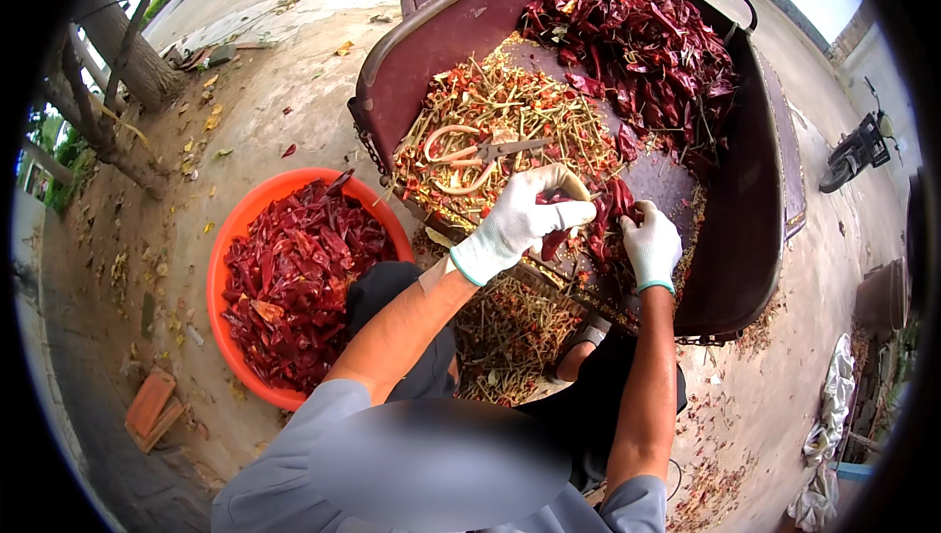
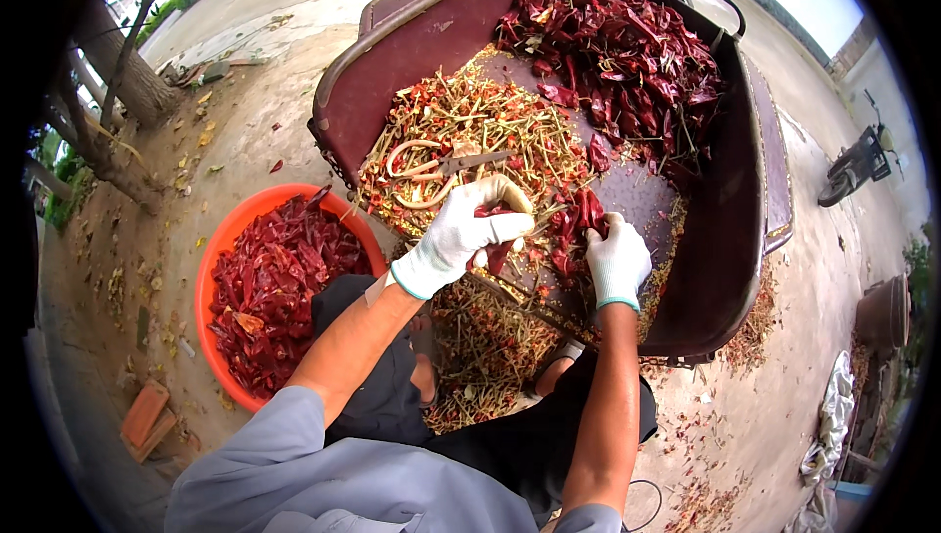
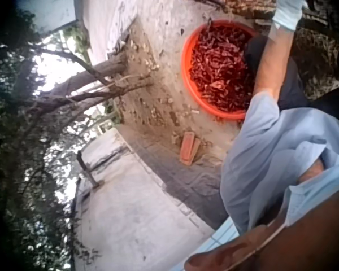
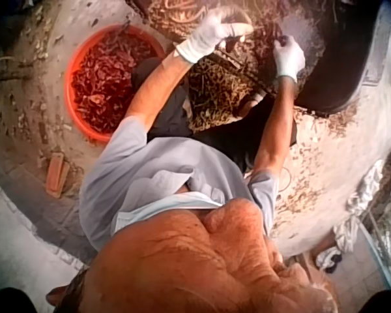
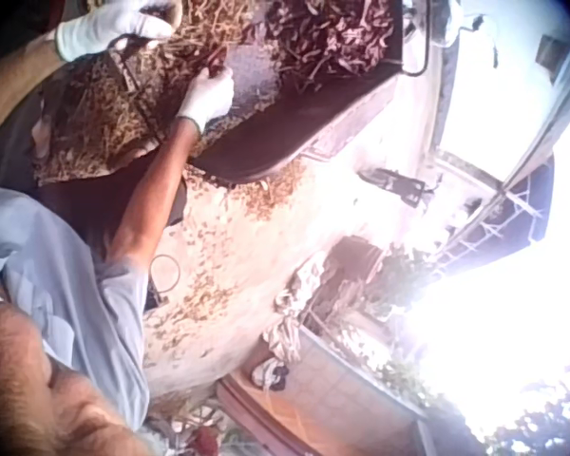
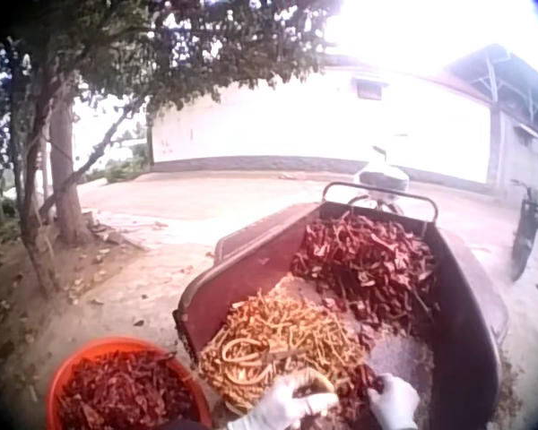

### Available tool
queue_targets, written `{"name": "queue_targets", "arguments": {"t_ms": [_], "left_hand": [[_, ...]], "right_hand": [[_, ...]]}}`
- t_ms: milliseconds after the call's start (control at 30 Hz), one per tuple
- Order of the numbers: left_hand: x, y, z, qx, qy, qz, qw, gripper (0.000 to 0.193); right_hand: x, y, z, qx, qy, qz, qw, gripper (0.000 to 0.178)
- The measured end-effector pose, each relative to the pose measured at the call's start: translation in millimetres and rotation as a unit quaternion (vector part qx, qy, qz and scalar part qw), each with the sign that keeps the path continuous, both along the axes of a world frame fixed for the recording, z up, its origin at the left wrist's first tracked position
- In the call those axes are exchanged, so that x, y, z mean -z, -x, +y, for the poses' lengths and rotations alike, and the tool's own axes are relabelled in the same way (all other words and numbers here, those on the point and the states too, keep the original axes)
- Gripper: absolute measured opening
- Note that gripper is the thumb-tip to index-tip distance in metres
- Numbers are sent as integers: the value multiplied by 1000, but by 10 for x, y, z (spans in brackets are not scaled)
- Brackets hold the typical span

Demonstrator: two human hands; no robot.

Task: The person cleans dried red chili peppers by removing the stems and scraping out the seeds using a small blade, then places the processed pepper shells into a red plastic basket.

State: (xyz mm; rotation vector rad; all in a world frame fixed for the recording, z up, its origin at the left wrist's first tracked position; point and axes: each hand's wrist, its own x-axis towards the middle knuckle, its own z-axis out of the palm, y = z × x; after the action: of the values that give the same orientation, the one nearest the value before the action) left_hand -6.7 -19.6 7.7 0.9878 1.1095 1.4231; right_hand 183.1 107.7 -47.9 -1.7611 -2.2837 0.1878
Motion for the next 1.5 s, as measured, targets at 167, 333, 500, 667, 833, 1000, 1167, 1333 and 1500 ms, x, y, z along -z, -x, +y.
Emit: {"name": "queue_targets", "arguments": {"t_ms": [167, 333, 500, 667, 833, 1000, 1167, 1333, 1500], "left_hand": [[122, -61, 89, -90, -50, 188, 977, 18], [136, -110, 79, -146, -135, 335, 921, 19], [198, -229, 81, -127, -227, 586, 767, 50], [307, -263, 144, -92, -231, 581, 775, 49], [221, -262, 111, -66, -219, 587, 776, 35], [253, -233, 128, -144, -227, 551, 790, 20], [262, -246, 107, -146, -232, 579, 768, 13], [241, -209, 52, -137, -232, 581, 768, 11], [236, -204, 33, -131, -264, 548, 783, 10]], "right_hand": [[-12, -60, 3, 26, -21, 34, 999, 18], [-93, -238, 19, 14, 21, 235, 972, 18], [-600, -276, -347, -59, 349, 481, 802, 9], [-677, -269, -472, -106, 430, 486, 754, 14], [-676, -289, -540, -113, 431, 501, 742, 15], [-635, -211, -628, -124, 264, 481, 827, 13], [-517, -150, -655, -204, 110, 411, 882, 30], [-443, -63, -745, -186, 82, 439, 875, 18], [-509, -9, -787, -91, 238, 546, 798, 14]]}}
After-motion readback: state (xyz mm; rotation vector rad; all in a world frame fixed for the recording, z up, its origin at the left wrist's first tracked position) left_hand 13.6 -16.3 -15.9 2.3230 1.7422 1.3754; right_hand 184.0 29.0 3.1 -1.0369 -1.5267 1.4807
